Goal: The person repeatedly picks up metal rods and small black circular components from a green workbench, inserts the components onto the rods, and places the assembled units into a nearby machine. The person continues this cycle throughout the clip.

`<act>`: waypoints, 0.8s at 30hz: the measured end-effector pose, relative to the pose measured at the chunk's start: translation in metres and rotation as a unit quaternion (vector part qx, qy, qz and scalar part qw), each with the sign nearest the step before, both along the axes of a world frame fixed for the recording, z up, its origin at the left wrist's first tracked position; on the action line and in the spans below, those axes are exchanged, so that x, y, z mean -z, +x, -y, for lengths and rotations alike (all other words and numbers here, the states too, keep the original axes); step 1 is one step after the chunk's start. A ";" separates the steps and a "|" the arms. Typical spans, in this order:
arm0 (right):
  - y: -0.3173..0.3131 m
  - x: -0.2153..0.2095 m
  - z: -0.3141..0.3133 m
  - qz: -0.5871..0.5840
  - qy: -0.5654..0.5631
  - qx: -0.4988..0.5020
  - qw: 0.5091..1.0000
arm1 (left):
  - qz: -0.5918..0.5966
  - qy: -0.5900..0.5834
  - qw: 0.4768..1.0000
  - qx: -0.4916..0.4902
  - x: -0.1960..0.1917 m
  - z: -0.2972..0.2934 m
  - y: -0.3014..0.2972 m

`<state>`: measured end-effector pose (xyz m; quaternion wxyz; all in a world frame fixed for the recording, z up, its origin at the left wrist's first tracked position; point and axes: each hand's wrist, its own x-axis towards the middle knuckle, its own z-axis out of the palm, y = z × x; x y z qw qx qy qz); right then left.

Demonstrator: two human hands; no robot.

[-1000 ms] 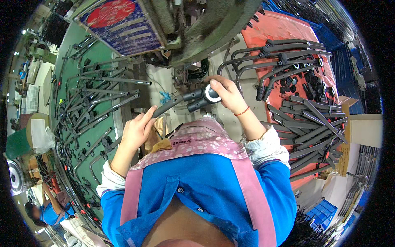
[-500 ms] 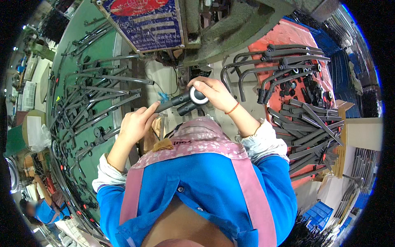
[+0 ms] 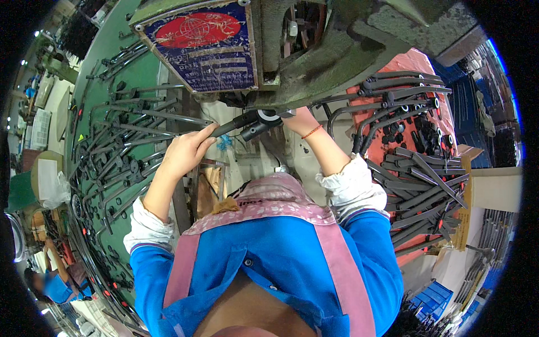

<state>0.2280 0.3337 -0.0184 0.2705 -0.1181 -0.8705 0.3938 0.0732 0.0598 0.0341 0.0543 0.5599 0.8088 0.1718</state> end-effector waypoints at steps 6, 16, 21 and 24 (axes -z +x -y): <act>0.000 0.007 -0.004 -0.020 0.052 0.017 0.998 | -0.004 -0.030 0.999 -0.017 -0.011 -0.004 0.002; -0.018 0.062 -0.039 0.015 0.169 0.038 0.985 | 0.110 -0.036 0.993 0.005 -0.006 -0.011 -0.015; -0.029 0.039 -0.028 0.337 -0.194 0.085 0.917 | 0.117 -0.043 0.992 0.009 0.008 -0.011 -0.024; -0.027 0.011 -0.012 0.303 -0.202 0.056 0.930 | 0.087 -0.055 0.995 -0.001 0.011 -0.015 -0.027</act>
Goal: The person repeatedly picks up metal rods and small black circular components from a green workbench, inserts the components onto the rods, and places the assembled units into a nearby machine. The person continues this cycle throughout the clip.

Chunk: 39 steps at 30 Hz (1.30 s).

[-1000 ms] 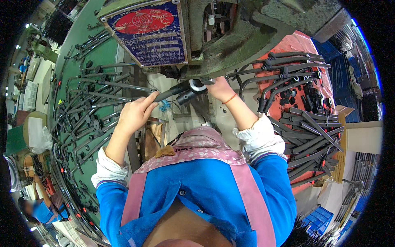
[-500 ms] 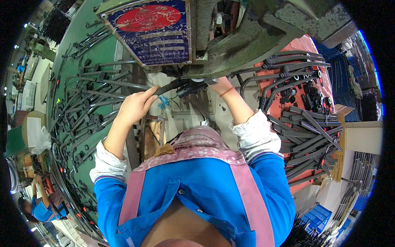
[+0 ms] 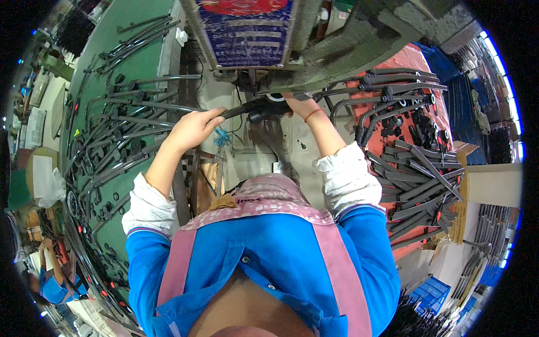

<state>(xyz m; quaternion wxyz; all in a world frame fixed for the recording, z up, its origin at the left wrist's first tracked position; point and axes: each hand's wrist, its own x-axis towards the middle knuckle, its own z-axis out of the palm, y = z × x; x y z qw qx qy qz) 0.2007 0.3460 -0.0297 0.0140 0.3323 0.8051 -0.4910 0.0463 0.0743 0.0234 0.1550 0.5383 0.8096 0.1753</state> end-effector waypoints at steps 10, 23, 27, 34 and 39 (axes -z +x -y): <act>0.020 -0.008 0.020 -0.031 0.329 -0.118 0.936 | -0.064 -0.006 0.998 -0.008 -0.004 0.007 0.016; 0.024 0.031 0.003 -0.152 0.132 0.048 0.978 | -0.128 0.111 0.986 -0.011 0.023 0.034 -0.007; 0.036 0.057 -0.012 -0.170 0.195 -0.005 0.966 | -0.165 0.169 0.972 -0.012 0.040 0.053 -0.018; 0.028 0.081 -0.026 -0.228 -0.020 0.132 0.964 | -0.144 0.175 0.974 -0.015 0.039 0.052 -0.018; 0.032 0.078 -0.024 -0.249 0.264 -0.010 0.932 | -0.158 0.159 0.975 -0.010 0.034 0.048 -0.014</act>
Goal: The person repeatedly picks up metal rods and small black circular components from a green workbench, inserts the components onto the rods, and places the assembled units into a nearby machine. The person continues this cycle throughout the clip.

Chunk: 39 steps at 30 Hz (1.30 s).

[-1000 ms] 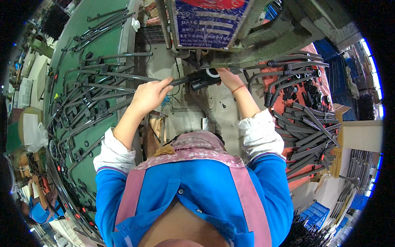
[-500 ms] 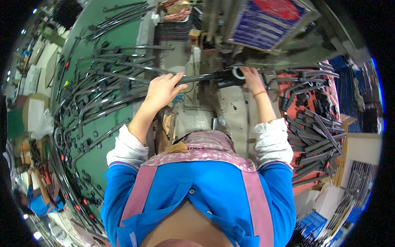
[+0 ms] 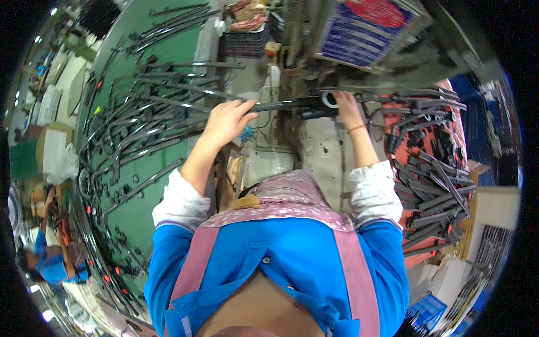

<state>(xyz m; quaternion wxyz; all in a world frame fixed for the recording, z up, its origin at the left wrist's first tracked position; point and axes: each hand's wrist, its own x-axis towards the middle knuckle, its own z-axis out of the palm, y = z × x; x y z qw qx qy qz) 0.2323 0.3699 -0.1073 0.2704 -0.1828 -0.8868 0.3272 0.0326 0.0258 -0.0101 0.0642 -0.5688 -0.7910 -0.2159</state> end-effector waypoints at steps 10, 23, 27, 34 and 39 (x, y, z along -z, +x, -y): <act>-0.010 -0.078 0.059 -0.028 -0.295 0.044 0.954 | 0.032 -0.030 0.999 -0.006 -0.012 0.001 0.004; -0.058 -0.108 -0.007 0.127 -0.020 0.016 0.992 | 0.070 -0.067 0.995 -0.015 -0.014 0.075 0.066; -0.139 -0.056 -0.028 0.162 0.102 -0.051 0.980 | 0.115 -0.077 0.990 -0.012 0.000 0.092 0.086; -0.209 -0.010 -0.042 0.262 0.195 -0.121 0.937 | 0.139 -0.111 0.983 -0.055 0.004 0.095 0.104; -0.218 -0.011 -0.043 0.287 0.175 -0.139 0.931 | 0.139 -0.125 0.978 -0.090 0.007 0.090 0.113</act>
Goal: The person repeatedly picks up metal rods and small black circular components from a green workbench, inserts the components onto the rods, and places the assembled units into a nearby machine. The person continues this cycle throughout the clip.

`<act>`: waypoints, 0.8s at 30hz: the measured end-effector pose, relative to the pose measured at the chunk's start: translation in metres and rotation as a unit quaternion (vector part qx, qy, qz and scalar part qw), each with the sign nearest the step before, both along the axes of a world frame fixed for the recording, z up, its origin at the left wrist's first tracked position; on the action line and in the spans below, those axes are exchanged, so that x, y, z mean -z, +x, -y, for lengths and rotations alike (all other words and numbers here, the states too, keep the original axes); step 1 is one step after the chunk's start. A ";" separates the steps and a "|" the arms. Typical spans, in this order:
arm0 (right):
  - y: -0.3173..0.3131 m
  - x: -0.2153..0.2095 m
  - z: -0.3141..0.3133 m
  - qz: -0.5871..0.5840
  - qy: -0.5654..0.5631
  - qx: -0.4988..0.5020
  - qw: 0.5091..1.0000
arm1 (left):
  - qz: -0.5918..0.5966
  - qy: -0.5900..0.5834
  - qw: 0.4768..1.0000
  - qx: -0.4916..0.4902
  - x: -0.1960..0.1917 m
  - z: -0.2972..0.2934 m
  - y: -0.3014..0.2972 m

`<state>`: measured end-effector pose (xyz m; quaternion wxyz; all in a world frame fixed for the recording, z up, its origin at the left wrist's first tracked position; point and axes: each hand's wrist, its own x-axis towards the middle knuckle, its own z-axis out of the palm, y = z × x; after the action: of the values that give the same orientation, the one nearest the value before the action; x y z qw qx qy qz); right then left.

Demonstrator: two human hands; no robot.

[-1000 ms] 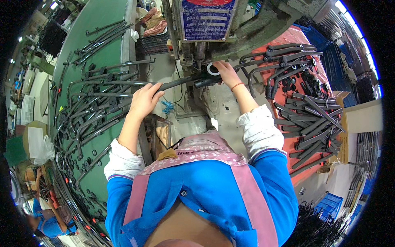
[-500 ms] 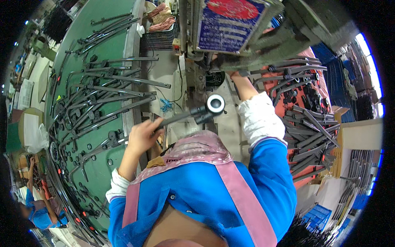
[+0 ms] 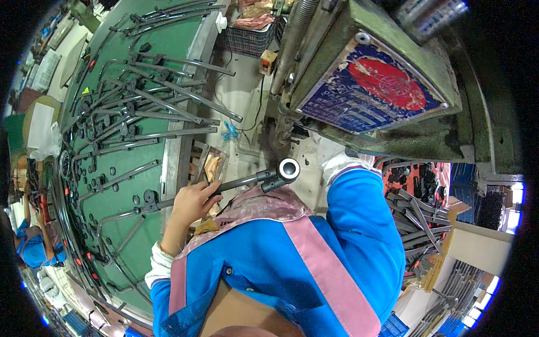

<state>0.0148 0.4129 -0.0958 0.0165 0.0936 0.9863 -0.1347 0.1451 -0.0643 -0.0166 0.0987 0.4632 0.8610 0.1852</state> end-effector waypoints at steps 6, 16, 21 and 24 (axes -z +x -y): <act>0.017 -0.005 0.004 -0.077 -0.022 0.014 0.997 | 0.013 0.027 1.000 -0.009 0.002 -0.008 -0.003; 0.148 -0.083 0.047 -0.152 -0.292 0.035 0.944 | 0.014 0.020 1.000 0.018 0.010 -0.009 -0.008; 0.179 -0.097 0.102 -0.057 -0.573 0.161 0.802 | 0.017 0.020 0.999 0.029 0.011 -0.009 -0.011; 0.181 -0.096 0.108 -0.098 -0.606 0.134 0.778 | 0.016 0.022 0.999 0.040 0.011 -0.010 -0.013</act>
<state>0.1960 0.3053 0.0005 -0.0450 0.1814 0.6752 -0.7136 0.1319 -0.0544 -0.0276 0.1093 0.4964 0.8358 0.2075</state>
